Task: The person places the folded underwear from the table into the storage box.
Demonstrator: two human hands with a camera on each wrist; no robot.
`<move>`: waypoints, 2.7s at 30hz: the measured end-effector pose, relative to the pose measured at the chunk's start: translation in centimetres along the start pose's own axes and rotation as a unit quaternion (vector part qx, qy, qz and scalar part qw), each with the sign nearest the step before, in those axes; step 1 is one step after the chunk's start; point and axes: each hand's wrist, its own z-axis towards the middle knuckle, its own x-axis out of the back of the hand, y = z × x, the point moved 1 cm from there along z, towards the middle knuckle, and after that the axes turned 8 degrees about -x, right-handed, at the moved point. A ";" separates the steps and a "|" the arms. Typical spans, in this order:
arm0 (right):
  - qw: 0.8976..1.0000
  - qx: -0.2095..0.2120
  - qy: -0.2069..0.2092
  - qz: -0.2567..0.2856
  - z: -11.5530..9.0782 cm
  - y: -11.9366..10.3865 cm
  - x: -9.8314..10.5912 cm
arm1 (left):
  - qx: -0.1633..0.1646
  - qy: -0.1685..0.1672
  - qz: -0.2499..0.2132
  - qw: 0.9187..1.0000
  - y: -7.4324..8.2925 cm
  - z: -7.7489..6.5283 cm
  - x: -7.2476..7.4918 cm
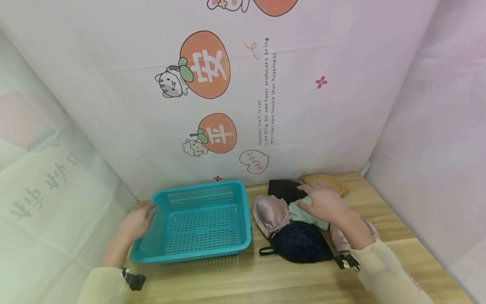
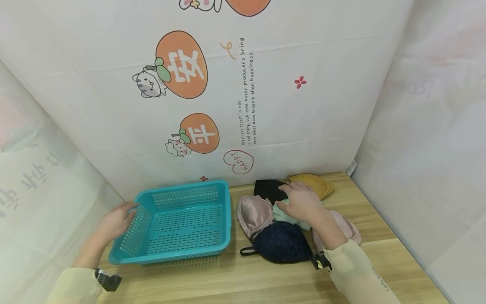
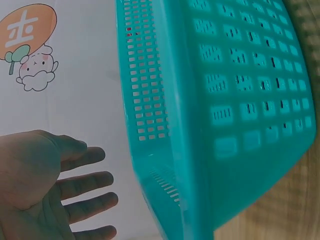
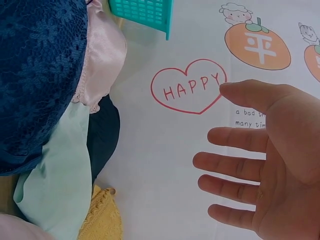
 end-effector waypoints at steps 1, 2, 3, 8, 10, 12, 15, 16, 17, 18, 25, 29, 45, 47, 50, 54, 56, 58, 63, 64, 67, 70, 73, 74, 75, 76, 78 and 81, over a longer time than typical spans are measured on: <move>1.000 0.000 -0.001 -0.001 0.0 0.0 0.0 | 0.000 -0.002 0.000 1.000 -0.1 -0.1 0.0; 1.000 0.001 -0.001 -0.001 -0.1 0.0 -0.1 | -0.001 -0.003 0.001 1.000 -0.2 -0.1 0.0; 1.000 0.001 -0.002 -0.002 -0.1 0.0 -0.1 | -0.002 -0.004 0.002 1.000 -0.3 -0.1 0.0; 1.000 0.002 -0.002 -0.001 -0.4 0.2 -0.3 | 0.001 -0.007 0.001 1.000 -0.8 -0.2 -0.1; 1.000 0.004 0.000 0.000 -0.5 0.2 -0.3 | 0.008 -0.009 -0.004 1.000 -1.0 -0.3 -0.1; 1.000 0.005 0.003 0.001 -0.5 0.2 -0.4 | 0.015 -0.011 -0.007 1.000 -1.2 -0.3 -0.1; 1.000 0.008 0.006 0.001 -0.6 0.2 -0.4 | 0.022 -0.011 -0.011 1.000 -1.6 -0.4 -0.2; 1.000 0.008 0.007 0.001 -0.6 0.2 -0.4 | 0.022 -0.010 -0.012 1.000 -1.7 -0.5 -0.3; 1.000 0.009 0.007 0.000 -0.6 0.2 -0.4 | 0.022 -0.009 -0.013 1.000 -1.8 -0.5 -0.3; 1.000 0.008 0.008 -0.001 -0.6 0.2 -0.4 | 0.021 -0.008 -0.014 1.000 -1.9 -0.5 -0.4; 1.000 0.010 0.008 -0.005 -0.7 0.4 -0.6 | 0.023 -0.010 -0.015 1.000 -2.4 -0.5 -0.5; 1.000 0.008 0.002 -0.005 -0.8 0.4 -0.7 | 0.028 -0.009 -0.033 0.999 -2.5 -0.5 -0.4; 1.000 0.013 -0.003 0.003 -1.2 0.4 -0.9 | 0.054 0.029 -0.115 0.991 -4.3 -0.3 -1.6; 1.000 0.013 -0.003 0.001 -1.2 0.5 -1.0 | 0.050 0.042 -0.122 0.990 -4.6 -0.3 -1.7; 1.000 0.014 -0.001 -0.002 -1.3 0.5 -1.0 | 0.047 0.055 -0.131 0.989 -4.7 -0.3 -1.8; 1.000 0.014 -0.003 -0.002 -1.4 0.6 -1.0 | 0.049 0.059 -0.129 0.989 -4.7 -0.5 -1.8; 1.000 0.013 -0.006 0.000 -1.5 0.6 -1.0 | 0.052 0.056 -0.129 0.989 -4.8 -0.5 -1.8; 1.000 0.013 -0.007 0.001 -1.6 0.6 -1.1 | 0.060 0.052 -0.132 0.988 -4.8 -0.5 -1.8; 1.000 0.022 0.000 0.009 -1.7 0.6 -1.2 | 0.086 0.041 -0.149 0.984 -5.1 -0.7 -2.1; 1.000 0.025 0.003 0.012 -1.8 0.7 -1.3 | 0.090 0.039 -0.152 0.983 -5.1 -0.8 -2.2; 0.999 0.030 0.009 0.015 -1.8 0.7 -1.5 | 0.099 0.037 -0.160 0.982 -5.3 -1.1 -2.5; 0.999 0.029 0.009 0.015 -1.8 0.7 -1.6 | 0.107 0.031 -0.165 0.980 -5.6 -1.3 -2.7; 1.000 0.024 0.002 0.013 -1.9 0.8 -1.8 | 0.118 0.024 -0.169 0.978 -5.9 -1.3 -3.0; 1.000 0.022 -0.002 0.013 -2.0 0.8 -1.9 | 0.122 0.022 -0.168 0.978 -5.9 -1.4 -3.1; 1.000 0.020 -0.003 0.014 -2.1 0.9 -1.9 | 0.125 0.021 -0.169 0.977 -6.0 -1.3 -3.1; 1.000 0.019 -0.004 0.015 -2.1 0.9 -2.0 | 0.128 0.020 -0.172 0.977 -6.0 -1.3 -3.2; 1.000 0.016 -0.005 0.014 -2.2 1.0 -2.0 | 0.134 0.019 -0.174 0.975 -6.1 -1.1 -3.2; 1.000 0.012 -0.003 0.015 -2.3 1.1 -1.9 | 0.141 0.019 -0.180 0.973 -6.0 -0.8 -3.4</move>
